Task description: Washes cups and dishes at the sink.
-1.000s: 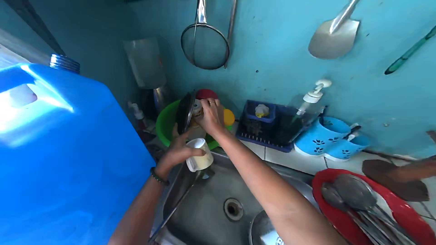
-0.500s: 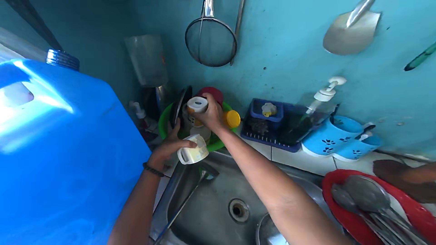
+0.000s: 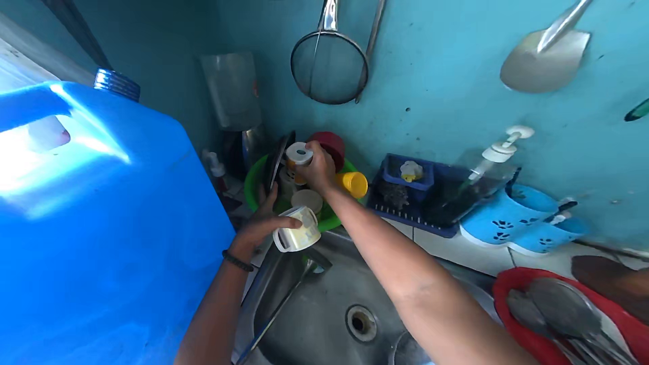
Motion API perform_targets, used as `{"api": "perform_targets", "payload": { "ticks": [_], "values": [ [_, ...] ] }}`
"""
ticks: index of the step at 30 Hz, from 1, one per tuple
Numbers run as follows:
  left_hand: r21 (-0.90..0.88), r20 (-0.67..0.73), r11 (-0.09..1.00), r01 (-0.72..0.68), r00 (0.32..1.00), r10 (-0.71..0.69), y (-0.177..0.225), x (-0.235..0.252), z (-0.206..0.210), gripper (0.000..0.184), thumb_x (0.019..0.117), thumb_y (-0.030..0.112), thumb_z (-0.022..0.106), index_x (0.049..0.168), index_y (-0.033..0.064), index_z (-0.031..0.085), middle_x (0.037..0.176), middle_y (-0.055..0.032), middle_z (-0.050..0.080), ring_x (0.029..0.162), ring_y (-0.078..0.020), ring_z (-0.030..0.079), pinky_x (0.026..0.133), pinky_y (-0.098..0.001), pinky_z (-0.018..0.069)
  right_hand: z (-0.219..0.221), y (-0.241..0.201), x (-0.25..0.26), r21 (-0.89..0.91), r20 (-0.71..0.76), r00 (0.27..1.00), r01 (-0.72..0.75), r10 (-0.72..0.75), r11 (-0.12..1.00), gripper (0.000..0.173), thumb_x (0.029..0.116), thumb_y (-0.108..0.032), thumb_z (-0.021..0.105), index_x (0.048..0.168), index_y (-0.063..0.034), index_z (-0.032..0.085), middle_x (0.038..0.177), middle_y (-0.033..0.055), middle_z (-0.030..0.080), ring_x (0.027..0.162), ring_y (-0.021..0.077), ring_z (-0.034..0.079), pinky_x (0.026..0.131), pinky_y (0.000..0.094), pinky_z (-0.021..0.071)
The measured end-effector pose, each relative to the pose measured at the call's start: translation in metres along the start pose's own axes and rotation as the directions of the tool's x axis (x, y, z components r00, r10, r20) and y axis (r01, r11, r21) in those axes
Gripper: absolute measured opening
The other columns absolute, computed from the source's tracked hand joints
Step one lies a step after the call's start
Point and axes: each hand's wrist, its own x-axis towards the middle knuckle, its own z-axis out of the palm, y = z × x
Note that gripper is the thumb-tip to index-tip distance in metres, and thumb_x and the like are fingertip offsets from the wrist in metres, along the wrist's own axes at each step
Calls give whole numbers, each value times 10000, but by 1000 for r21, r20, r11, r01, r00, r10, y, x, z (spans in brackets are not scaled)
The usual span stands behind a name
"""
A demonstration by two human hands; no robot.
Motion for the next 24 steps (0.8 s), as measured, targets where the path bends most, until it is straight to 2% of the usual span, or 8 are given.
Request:
{"api": "perform_targets", "payload": {
  "ticks": [5, 9, 16, 18, 19, 21, 22, 24],
  "values": [
    [-40, -13, 999, -10, 1000, 9, -2, 0, 1, 1278, 681, 112, 830, 1665, 201, 18, 1693, -205, -99, 1427, -314, 390, 1025, -435, 495, 9, -4, 9, -15, -14, 1000, 14, -14, 1000, 580, 863, -227, 818, 1330, 10, 568, 1173, 285, 669, 1080, 461, 668, 893, 625, 525],
    [-69, -25, 998, -15, 1000, 13, -5, -1, 5, 1289, 669, 153, 831, 1664, 221, 14, 1697, -204, -60, 1354, -303, 482, 966, -435, 532, 10, -1, 13, -19, -3, 1000, 4, -4, 1000, 626, 851, -239, 820, 1361, 4, 550, 1182, 286, 671, 1078, 472, 668, 881, 649, 525],
    [-129, 38, 991, -42, 998, 47, -12, -1, 2, 1311, 666, 112, 811, 1658, 255, -34, 1685, -211, -25, 1183, -208, 610, 866, -343, 576, 3, -7, 16, -110, 175, 983, -36, 55, 993, 691, 900, -287, 806, 1445, -9, 486, 1445, 305, 488, 1317, 483, 510, 1011, 611, 487],
    [-142, 98, 988, -60, 992, 74, -16, -1, -3, 1319, 663, 129, 800, 1654, 254, -61, 1664, -210, 90, 1119, -164, 632, 854, -311, 573, -6, -12, 8, -195, 174, 985, 53, -18, 979, 651, 929, -301, 775, 1439, 6, 509, 1435, 310, 481, 1325, 488, 491, 1010, 591, 489],
    [-152, 123, 986, -72, 988, 91, -18, -1, -6, 1327, 657, 155, 793, 1647, 241, -85, 1605, -199, 247, 1063, -134, 651, 845, -292, 576, -11, -11, 3, -219, 138, 984, 140, -111, 966, 593, 924, -270, 776, 1391, 20, 553, 1388, 313, 509, 1296, 485, 511, 1005, 574, 496],
    [-189, 152, 977, -94, 981, 124, -23, -1, -11, 1345, 635, 188, 784, 1630, 202, -121, 1269, -117, 608, 924, -91, 703, 819, -272, 601, -21, -5, -5, -220, 96, 937, 349, -336, 911, 473, 828, -94, 792, 1254, 41, 638, 1278, 300, 562, 1205, 477, 561, 958, 564, 515],
    [-212, 180, 972, -101, 974, 141, -25, 1, -13, 1351, 642, 188, 781, 1618, 190, -153, 1142, -75, 676, 893, -80, 717, 821, -266, 608, -26, -2, -8, -198, 151, 904, 425, -401, 883, 489, 747, -2, 796, 1215, 36, 658, 1262, 286, 575, 1205, 477, 555, 963, 580, 507],
    [-247, 216, 963, -107, 963, 162, -30, 2, -15, 1373, 644, 198, 796, 1614, 202, -177, 1124, -60, 686, 909, -86, 717, 844, -277, 606, -34, 5, -14, -114, 428, 820, 467, -381, 877, 608, 622, 129, 808, 1204, 2, 688, 1299, 257, 599, 1277, 476, 513, 1039, 630, 455]
  ]
}}
